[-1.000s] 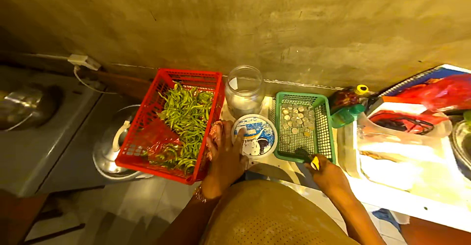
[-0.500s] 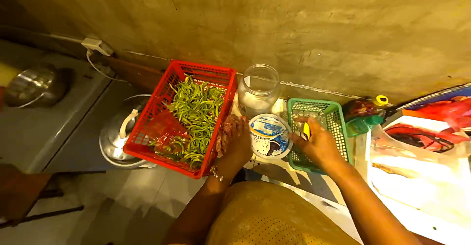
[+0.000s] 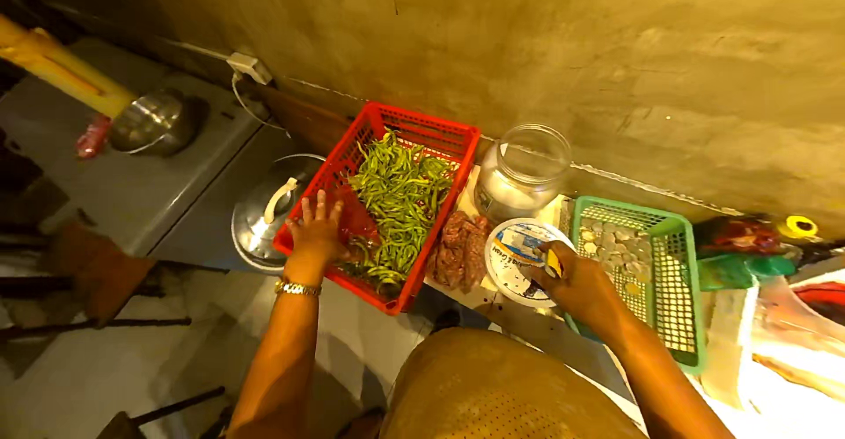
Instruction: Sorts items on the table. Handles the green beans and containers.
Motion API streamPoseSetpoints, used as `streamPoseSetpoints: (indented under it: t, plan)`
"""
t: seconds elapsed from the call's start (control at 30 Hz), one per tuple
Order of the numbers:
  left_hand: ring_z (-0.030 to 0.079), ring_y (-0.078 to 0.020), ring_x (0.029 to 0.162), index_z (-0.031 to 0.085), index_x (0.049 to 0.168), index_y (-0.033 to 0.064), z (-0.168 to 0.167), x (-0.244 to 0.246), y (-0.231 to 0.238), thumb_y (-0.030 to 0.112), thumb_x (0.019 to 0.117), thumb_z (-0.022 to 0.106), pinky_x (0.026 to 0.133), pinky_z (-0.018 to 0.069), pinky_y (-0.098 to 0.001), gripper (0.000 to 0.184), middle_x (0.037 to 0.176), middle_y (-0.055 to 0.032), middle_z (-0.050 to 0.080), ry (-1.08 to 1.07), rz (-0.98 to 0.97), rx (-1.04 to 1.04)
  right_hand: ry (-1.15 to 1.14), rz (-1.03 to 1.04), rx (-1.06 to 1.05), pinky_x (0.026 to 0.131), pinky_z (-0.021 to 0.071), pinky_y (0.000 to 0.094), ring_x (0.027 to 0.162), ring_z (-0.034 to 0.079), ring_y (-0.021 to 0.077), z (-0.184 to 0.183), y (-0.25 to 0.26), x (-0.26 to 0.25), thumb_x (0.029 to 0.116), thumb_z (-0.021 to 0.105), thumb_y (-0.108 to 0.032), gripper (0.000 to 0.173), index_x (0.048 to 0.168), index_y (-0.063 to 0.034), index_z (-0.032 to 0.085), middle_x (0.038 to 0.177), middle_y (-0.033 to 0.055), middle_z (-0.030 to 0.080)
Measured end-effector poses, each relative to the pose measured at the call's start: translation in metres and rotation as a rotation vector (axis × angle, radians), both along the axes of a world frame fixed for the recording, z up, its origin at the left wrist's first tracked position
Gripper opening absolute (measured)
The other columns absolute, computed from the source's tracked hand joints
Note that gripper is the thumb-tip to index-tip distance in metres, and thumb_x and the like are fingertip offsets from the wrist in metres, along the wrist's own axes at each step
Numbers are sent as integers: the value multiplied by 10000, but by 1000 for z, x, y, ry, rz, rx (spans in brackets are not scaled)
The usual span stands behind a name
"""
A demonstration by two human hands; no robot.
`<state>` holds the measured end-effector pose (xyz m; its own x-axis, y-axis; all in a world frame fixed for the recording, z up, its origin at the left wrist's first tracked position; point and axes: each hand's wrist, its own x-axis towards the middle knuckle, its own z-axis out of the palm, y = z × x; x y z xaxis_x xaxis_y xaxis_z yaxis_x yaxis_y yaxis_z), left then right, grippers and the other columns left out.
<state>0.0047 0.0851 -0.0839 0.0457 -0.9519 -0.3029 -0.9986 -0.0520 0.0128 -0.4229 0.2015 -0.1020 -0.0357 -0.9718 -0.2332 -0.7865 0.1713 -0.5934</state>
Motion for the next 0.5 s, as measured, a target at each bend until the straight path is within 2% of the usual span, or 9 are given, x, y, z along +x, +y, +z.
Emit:
streamPoseSetpoints:
  t: [0.03, 0.07, 0.1, 0.17, 0.2, 0.27, 0.3, 0.4, 0.5]
  plan:
    - [160, -461, 1541, 522, 1500, 139, -2, 9, -4, 320, 826, 850, 1109, 194, -804, 771, 1691, -126, 228, 14, -29, -40, 9, 12, 6, 789, 553, 612, 884, 702, 379, 0, -1, 2, 968, 692, -334, 458, 1321, -53, 612, 997, 200, 708]
    - [332, -441, 1484, 620, 1388, 70, -1, 16, -9, 267, 922, 758, 1102, 299, -752, 524, 1609, -141, 403, 60, -59, -112, 10, 16, 5, 786, 552, 619, 883, 703, 387, 1, -3, 3, 969, 696, -329, 454, 1320, -52, 613, 998, 205, 709]
    - [484, -443, 1378, 655, 1308, 10, 7, 21, -13, 195, 976, 689, 1076, 388, -704, 381, 1491, -193, 530, 164, -70, -185, 7, 14, 1, 782, 551, 622, 880, 702, 390, 1, -3, 4, 969, 697, -318, 448, 1318, -49, 616, 998, 208, 709]
    - [627, -439, 1167, 633, 1290, -25, 29, 25, -15, 144, 1036, 571, 989, 478, -662, 311, 1297, -255, 635, 472, 31, -241, -1, 0, 7, 778, 546, 619, 874, 697, 388, 0, -3, 5, 975, 691, -305, 436, 1319, -48, 617, 996, 207, 707]
    - [669, -386, 1045, 633, 1298, 13, 41, 24, -14, 166, 1052, 527, 911, 523, -612, 308, 1194, -234, 672, 626, 122, -245, -4, -4, 9, 773, 546, 617, 868, 695, 380, -1, -3, 5, 976, 684, -303, 431, 1319, -51, 617, 991, 202, 706]
    - [638, -183, 775, 642, 1191, 80, 60, 19, -10, 212, 1067, 501, 719, 553, -399, 229, 953, -103, 667, 947, 288, -265, -22, -10, 12, 770, 551, 615, 855, 696, 370, -3, -4, 7, 979, 680, -297, 423, 1319, -53, 617, 986, 199, 705]
    - [629, -119, 721, 625, 1160, 112, 64, 17, -10, 212, 1057, 491, 670, 556, -332, 196, 889, -44, 648, 1114, 360, -262, -27, -10, 10, 769, 553, 616, 855, 698, 371, -3, -4, 9, 979, 682, -296, 417, 1312, -53, 619, 987, 199, 705]
    - [622, -81, 719, 580, 1173, 169, 62, 8, -23, 206, 990, 526, 636, 542, -279, 195, 877, 14, 622, 1406, 496, -258, -27, -25, -46, 744, 553, 592, 830, 692, 350, -2, -1, 11, 969, 682, -283, 406, 1299, -53, 628, 971, 182, 704]
    - [626, -98, 705, 585, 1178, 168, 54, -14, -36, 251, 990, 550, 623, 551, -296, 209, 873, 4, 623, 1409, 491, -346, -24, -79, -185, 757, 558, 612, 844, 700, 377, 14, -6, 8, 964, 693, -248, 429, 1342, -64, 610, 1017, 203, 712]
